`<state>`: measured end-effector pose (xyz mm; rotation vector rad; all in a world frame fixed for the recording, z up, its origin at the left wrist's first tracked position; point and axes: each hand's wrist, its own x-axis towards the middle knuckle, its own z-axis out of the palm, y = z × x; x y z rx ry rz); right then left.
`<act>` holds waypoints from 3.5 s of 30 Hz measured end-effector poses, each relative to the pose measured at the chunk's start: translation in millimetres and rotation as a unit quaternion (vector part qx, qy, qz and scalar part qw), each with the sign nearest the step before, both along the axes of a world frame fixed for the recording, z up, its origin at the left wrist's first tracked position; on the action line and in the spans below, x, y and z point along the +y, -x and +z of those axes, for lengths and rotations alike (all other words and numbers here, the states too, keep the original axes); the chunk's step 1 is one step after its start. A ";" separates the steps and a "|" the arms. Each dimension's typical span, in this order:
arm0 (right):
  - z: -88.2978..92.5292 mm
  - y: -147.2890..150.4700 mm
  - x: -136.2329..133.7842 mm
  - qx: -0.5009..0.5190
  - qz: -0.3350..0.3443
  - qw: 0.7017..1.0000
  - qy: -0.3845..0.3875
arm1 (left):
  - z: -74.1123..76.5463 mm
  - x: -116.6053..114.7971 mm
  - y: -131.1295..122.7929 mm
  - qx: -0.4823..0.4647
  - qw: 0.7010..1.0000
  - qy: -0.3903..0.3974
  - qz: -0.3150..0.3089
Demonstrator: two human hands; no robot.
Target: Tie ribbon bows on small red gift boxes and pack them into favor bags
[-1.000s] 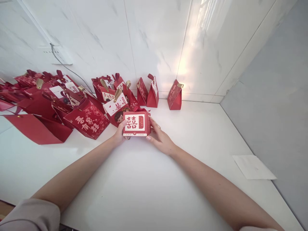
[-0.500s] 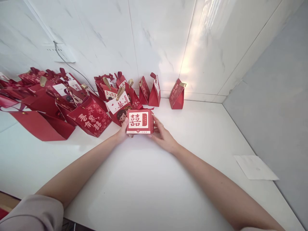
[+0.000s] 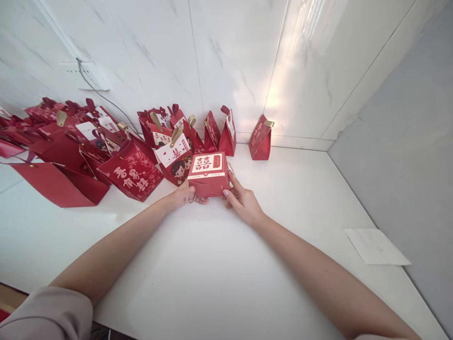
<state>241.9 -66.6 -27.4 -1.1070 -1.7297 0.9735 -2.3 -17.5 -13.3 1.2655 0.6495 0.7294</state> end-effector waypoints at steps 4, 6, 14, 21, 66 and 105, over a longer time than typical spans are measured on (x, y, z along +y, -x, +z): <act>0.9 0.7 0.5 0.015 -0.005 1.000 0.018 | 6.5 -3.6 -7.6 0.067 0.996 -0.017 0.063; 1.7 1.3 0.5 0.016 -0.008 1.000 0.016 | 9.4 -4.4 -12.4 0.090 0.992 -0.020 0.087; 2.0 1.1 0.2 0.000 -0.006 1.000 0.006 | 15.0 -6.0 -20.3 0.148 0.982 -0.024 0.118; -3.6 0.1 0.9 -0.042 -0.009 0.998 -0.046 | 14.2 -6.2 -20.9 0.131 0.984 -0.020 0.121; -3.9 -4.0 0.2 -0.180 0.032 0.939 -0.292 | 0.5 4.3 -8.6 -0.111 0.985 0.030 0.132; 4.7 -3.4 3.3 -0.045 -0.009 0.974 -0.220 | 0.0 10.3 -14.4 -0.089 0.972 0.113 0.183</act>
